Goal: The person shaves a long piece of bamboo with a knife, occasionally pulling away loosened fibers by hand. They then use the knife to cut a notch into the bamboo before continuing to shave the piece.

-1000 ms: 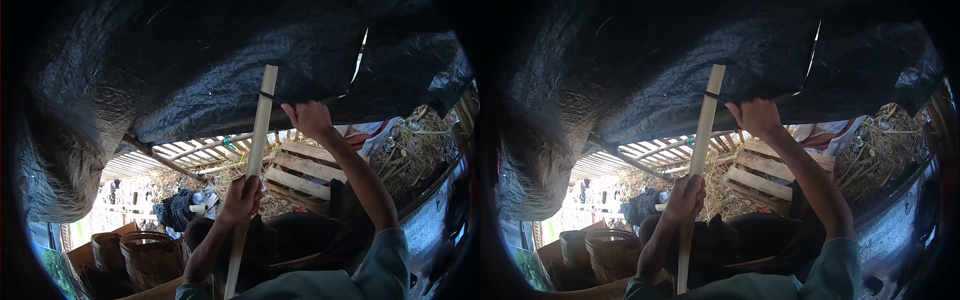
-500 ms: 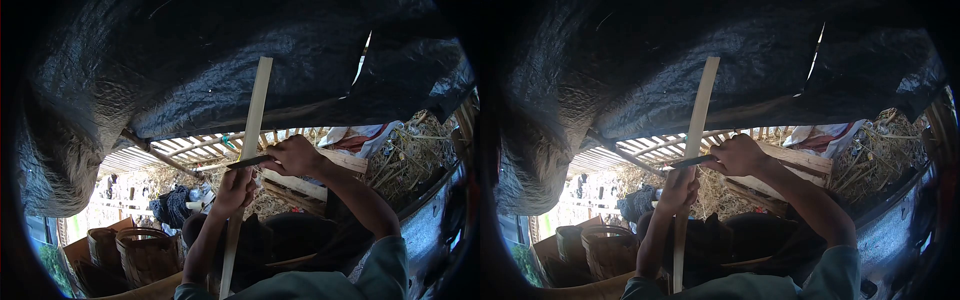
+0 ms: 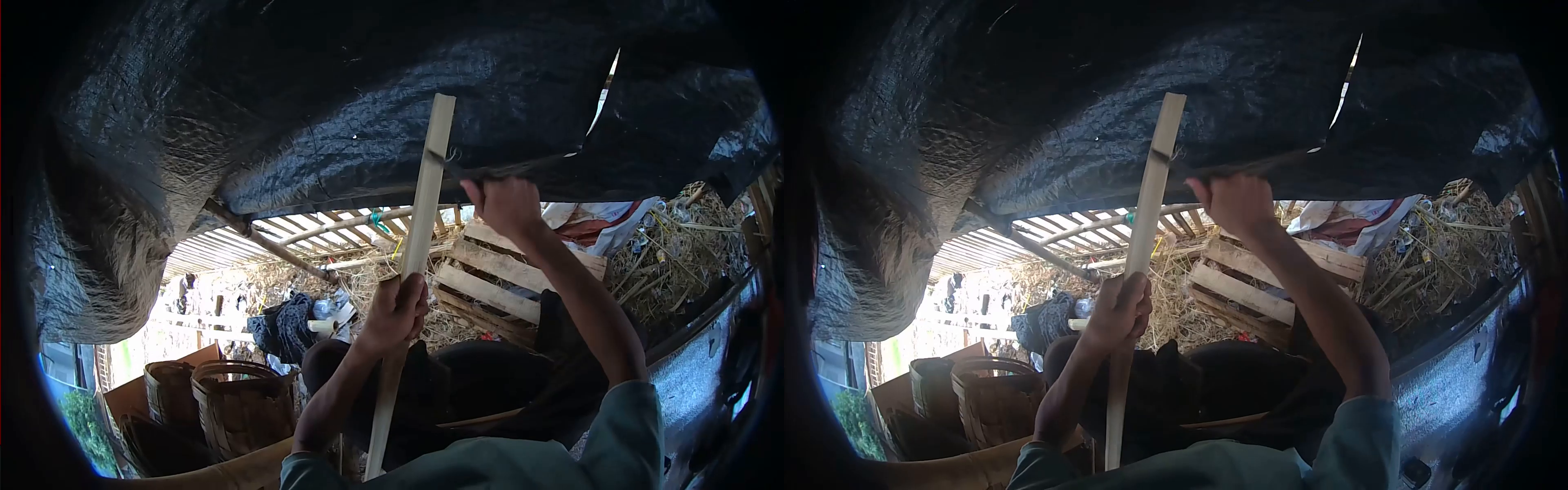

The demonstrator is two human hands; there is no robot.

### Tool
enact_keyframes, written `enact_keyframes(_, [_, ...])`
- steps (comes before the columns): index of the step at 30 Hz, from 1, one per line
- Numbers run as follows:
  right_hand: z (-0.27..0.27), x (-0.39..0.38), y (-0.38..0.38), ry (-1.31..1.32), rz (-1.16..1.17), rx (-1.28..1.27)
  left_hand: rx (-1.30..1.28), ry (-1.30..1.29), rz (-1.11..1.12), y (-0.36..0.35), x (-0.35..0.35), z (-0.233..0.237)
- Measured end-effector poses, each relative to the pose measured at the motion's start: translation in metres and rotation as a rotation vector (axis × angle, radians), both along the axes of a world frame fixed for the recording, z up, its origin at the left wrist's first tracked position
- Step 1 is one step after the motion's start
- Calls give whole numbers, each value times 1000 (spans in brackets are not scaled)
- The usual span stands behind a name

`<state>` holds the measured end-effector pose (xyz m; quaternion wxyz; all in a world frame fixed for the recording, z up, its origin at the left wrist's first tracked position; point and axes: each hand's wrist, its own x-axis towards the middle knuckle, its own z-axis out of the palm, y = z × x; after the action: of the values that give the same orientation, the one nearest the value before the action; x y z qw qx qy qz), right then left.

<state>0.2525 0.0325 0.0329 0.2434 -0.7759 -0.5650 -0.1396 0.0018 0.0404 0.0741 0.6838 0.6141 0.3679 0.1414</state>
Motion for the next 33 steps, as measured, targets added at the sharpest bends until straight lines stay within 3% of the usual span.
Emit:
enact_keyframes(2, [2,53,-3,-62,-183,-109,-34,-32,-40,-10,0,21])
enact_keyframes(3, [-9,66,-8,-80,-192,-33,-120,-38,-32,-7,-3,31])
enact_keyframes(10, [13,43,-13,79,-214,51,-143,-126,-9,11,3,14])
enact_keyframes(18, [33,3,-21,172,104,170,-156,-99,18,12,5,13])
enact_keyframes(24, [32,-25,-30,36,611,161,-121,-62,18,7,9,6])
enact_keyframes(26, [24,-40,-34,-20,703,-22,-75,-65,5,2,10,-2])
enact_keyframes(30, [10,-38,-27,-59,723,32,-190,-67,-1,0,14,1])
enact_keyframes(31, [5,-32,-20,-7,727,198,-184,-75,-28,0,14,2])
enact_keyframes(33, [3,-10,-6,-60,498,240,-165,-93,-85,3,13,2])
